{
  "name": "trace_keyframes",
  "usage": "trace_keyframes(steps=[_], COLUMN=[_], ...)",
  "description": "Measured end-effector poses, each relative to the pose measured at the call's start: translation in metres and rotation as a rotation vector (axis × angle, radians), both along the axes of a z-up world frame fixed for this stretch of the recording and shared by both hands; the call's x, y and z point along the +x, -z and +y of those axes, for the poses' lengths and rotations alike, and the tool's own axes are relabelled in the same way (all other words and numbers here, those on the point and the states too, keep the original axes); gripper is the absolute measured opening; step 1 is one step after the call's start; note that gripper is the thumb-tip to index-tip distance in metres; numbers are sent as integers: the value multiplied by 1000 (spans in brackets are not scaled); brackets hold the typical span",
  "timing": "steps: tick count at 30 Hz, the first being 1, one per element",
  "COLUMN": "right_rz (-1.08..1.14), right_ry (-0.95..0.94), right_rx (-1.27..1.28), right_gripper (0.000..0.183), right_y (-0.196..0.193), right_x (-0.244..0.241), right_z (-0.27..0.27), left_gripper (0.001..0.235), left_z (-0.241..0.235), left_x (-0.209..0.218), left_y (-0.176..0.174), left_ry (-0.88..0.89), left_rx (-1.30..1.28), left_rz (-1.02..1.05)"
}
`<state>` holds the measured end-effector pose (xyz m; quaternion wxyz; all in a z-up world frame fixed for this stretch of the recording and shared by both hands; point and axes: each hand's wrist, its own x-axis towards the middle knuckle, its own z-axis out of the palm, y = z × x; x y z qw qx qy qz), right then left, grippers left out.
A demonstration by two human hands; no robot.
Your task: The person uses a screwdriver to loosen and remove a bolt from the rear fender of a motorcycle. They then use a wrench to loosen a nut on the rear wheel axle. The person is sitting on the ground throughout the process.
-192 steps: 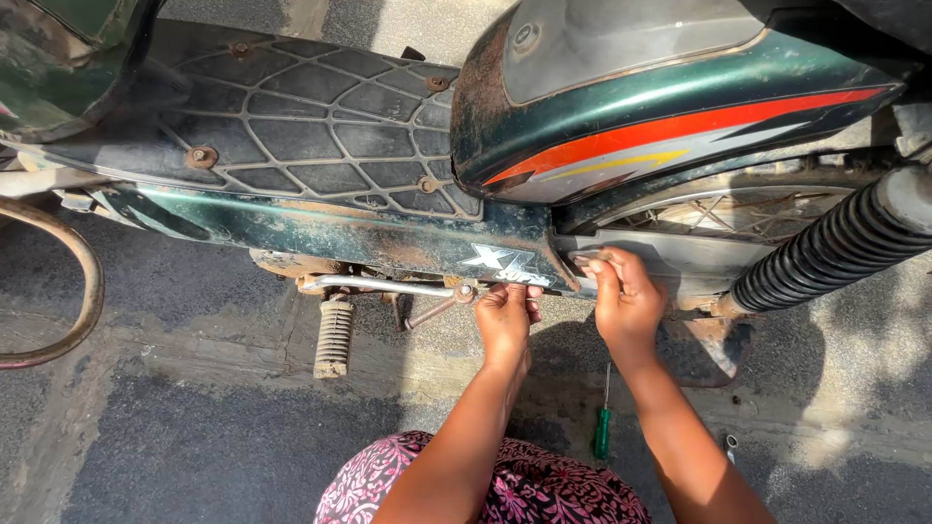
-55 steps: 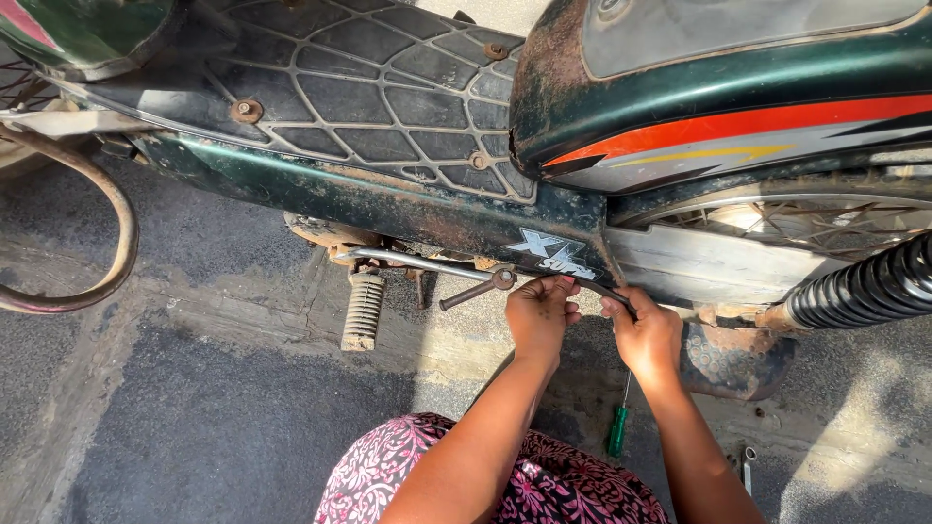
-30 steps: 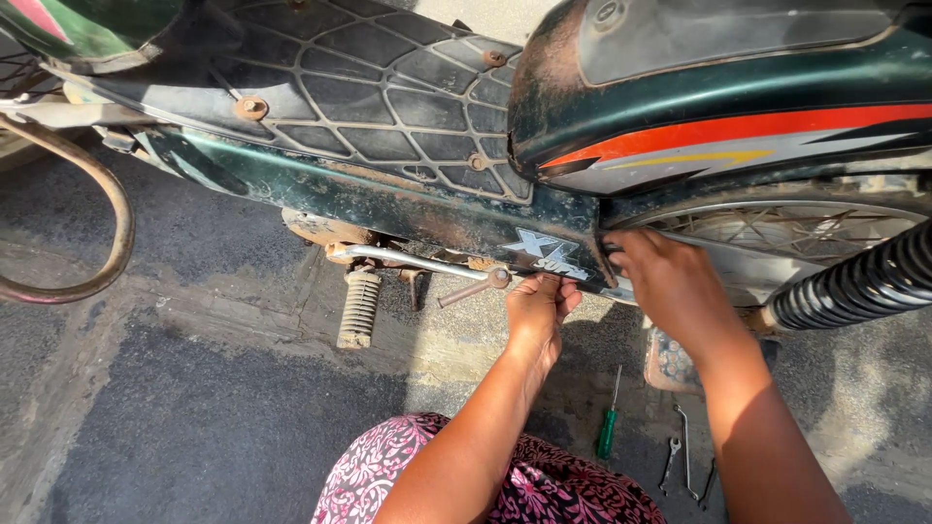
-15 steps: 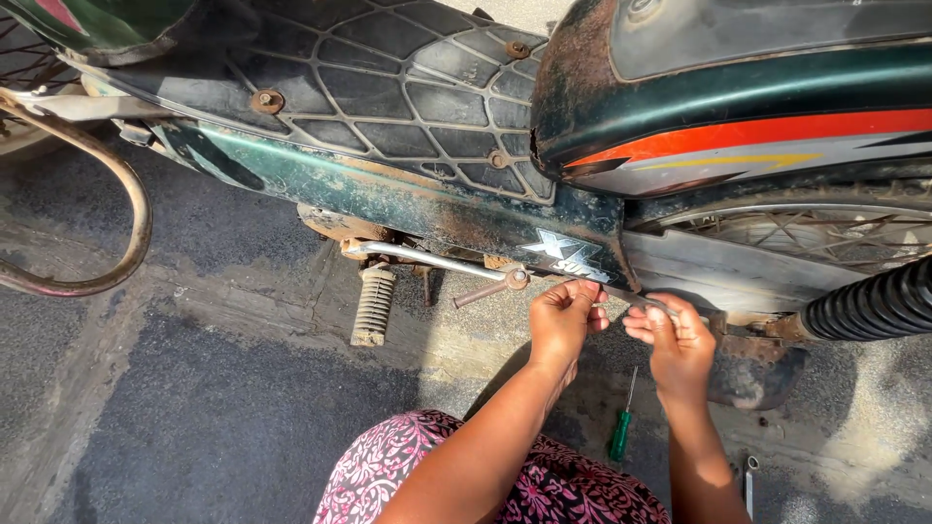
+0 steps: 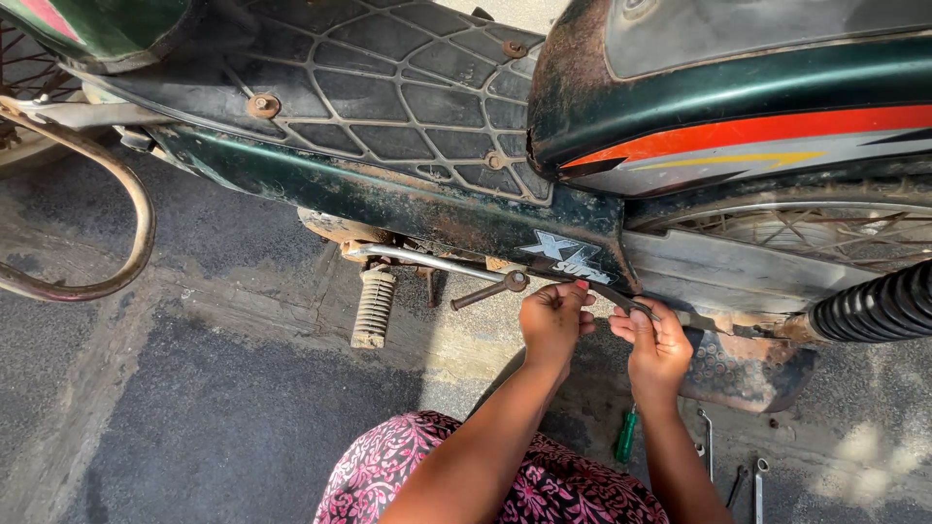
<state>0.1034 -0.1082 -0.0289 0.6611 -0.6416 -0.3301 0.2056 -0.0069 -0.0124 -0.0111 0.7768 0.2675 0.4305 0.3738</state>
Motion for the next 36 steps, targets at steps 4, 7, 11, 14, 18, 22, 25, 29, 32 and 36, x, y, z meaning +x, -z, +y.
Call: trace_keyframes(steps=[4,7,11,14,18,22,25,29,32,36], right_rz=[16,33,-11,-81,-489,-953,-1252,-1029,-515,-2], right_ry=[9,20,69,93,92,-17,-135,-140,-67,42], right_rx=[-22,-1,-3,-26,-249,-306,-267,-311,-206,-104], right_gripper=[26,26,26,24,18,18,22,20,18,23], right_y=[9,10,-1,-18,-90,-161,-189,-180,-103,-41], right_x=[2,-1,-4,1,-3,-11,-13,-10,17,12], right_z=[-2,-1,2,5,13,31,42,35,14,-6], left_gripper=[22,18,18,16,21,26,21,20,18,20], left_z=[0,2,6,7,6,6,7,3,-3,-7], left_x=[-6,-10,-8,-1,9,11,10,7,5,-2], left_y=[-17,-28,-29,-20,1,1,-1,-6,-15,-24], left_ry=[-8,-4,43,47,-14,-23,-48,6,39,78], left_rx=[3,85,192,186,88,12,-96,-57,9,8], left_rz=[23,63,239,190,-122,-267,-370,-332,-287,-112])
